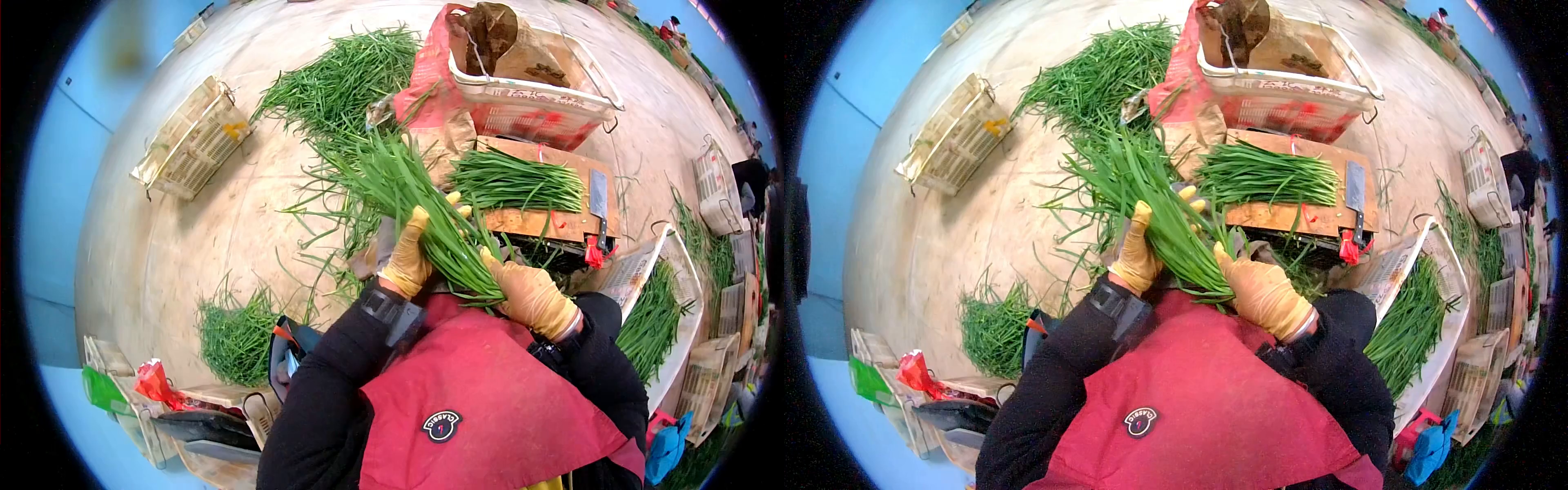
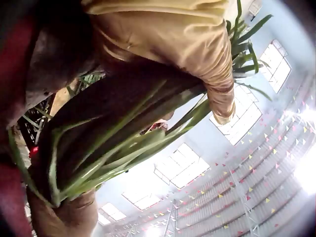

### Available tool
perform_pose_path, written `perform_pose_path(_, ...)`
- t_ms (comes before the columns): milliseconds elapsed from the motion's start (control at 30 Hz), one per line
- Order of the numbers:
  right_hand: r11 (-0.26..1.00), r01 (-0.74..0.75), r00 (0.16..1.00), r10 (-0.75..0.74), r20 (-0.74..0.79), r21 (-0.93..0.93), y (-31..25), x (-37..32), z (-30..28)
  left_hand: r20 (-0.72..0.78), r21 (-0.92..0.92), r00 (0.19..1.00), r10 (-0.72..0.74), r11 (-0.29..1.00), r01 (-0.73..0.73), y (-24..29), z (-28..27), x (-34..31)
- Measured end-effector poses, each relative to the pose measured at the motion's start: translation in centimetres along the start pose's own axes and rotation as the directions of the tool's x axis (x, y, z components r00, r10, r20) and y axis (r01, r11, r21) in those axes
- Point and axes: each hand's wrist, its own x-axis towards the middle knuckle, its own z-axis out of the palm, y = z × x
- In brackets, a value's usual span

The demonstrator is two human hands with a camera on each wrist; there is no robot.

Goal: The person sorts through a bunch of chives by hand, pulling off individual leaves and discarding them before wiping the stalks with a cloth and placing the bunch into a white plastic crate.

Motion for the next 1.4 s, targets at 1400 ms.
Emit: perform_pose_path(1400, 0.463, 0.048, 0.993, 0.071, -0.091, 0.885, 10.4, 1.0, 6.1, 0.558, 0.505, 0.829, 0.046, 0.774, -0.382, 2.8, 2.6, 0.6)
